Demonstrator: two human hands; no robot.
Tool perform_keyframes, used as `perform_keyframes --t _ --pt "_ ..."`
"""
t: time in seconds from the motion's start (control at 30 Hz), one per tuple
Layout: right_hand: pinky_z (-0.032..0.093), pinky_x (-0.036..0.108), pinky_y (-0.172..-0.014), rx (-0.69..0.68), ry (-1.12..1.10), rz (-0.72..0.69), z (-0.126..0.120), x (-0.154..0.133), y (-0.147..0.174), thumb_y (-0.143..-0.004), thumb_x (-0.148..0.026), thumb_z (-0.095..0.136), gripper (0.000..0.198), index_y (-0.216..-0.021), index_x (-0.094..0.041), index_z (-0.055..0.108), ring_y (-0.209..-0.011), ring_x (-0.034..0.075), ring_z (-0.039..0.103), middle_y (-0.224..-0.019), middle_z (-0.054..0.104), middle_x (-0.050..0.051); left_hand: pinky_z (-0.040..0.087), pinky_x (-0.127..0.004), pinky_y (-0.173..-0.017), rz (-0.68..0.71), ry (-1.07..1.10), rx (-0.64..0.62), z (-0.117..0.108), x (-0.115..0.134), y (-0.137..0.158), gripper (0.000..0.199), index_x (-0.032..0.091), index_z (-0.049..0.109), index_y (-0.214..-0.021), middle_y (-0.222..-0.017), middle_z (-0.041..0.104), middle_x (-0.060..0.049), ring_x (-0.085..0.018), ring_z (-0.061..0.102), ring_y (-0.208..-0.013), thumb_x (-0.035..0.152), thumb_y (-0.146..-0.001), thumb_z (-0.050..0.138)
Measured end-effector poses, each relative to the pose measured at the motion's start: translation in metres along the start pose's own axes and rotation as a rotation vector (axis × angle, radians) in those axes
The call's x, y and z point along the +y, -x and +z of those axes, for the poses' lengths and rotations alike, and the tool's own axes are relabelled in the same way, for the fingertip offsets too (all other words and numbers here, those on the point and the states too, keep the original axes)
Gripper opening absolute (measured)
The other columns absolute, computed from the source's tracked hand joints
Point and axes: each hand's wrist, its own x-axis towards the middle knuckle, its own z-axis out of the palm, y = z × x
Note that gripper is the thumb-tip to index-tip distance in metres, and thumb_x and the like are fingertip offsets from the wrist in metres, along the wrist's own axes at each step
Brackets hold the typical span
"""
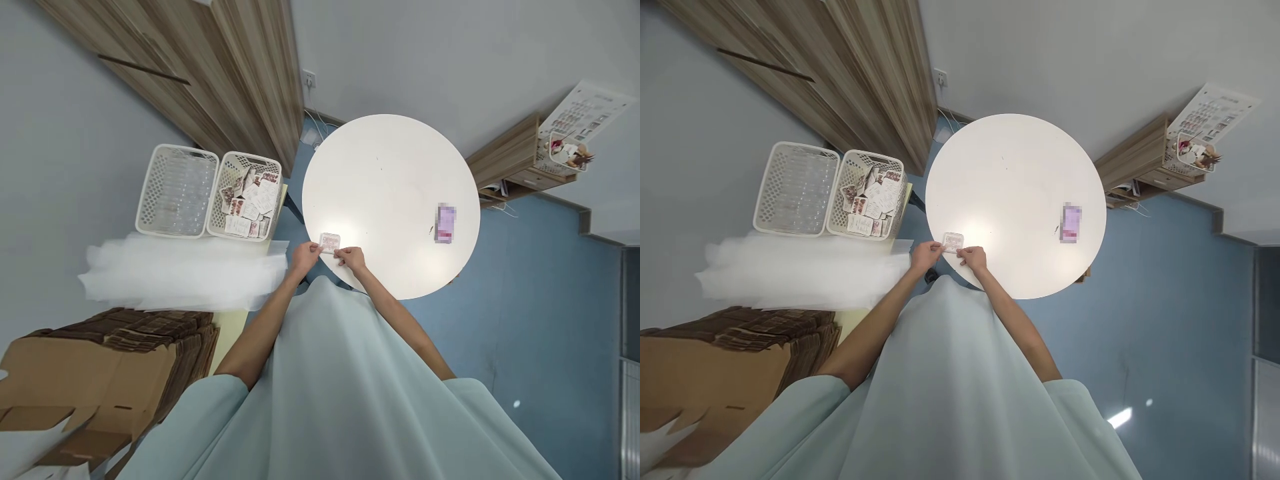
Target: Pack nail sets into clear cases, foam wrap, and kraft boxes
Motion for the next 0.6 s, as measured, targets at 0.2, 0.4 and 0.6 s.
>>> perform_keyframes --t 0.2,0.4,0.6 --pt "0.049 0.028 -0.07 0.062 0.175 0.021 0.001 -0.006 0.007 -0.088 -0.044 0.078 0.032 -0.07 -0.02 0.069 -0.059 0.013 0.065 -0.08 0.079 0.004 0.05 -0.036 -0.09 0.072 -0.116 -0.001 -0.008 -0.001 0.005 0.034 0.016 0.078 -0.12 -0.113 0.081 -0.013 -0.031 0.072 -0.106 0.039 -0.098 0.067" --pt "0.05 0.03 -0.067 0.048 0.295 -0.095 0.005 -0.029 0.031 -0.088 -0.056 0.076 0.037 -0.079 -0.021 0.066 -0.06 0.015 0.065 -0.083 0.076 0.003 0.049 -0.037 -0.093 0.058 0.01 0.172 -0.049 -0.027 0.042 0.031 0.021 0.075 -0.119 -0.117 0.08 -0.01 -0.029 0.073 -0.098 0.042 -0.099 0.064" --pt "0.053 0.031 -0.069 -0.112 0.377 -0.254 0.041 -0.061 0.05 -0.089 -0.061 0.069 0.039 -0.085 -0.022 0.068 -0.065 0.017 0.066 -0.086 0.075 0.003 0.051 -0.043 -0.102 -0.098 -0.019 0.536 -0.109 -0.108 0.077 0.035 0.019 0.065 -0.125 -0.129 0.068 -0.015 -0.031 0.069 -0.111 0.04 -0.098 0.064"
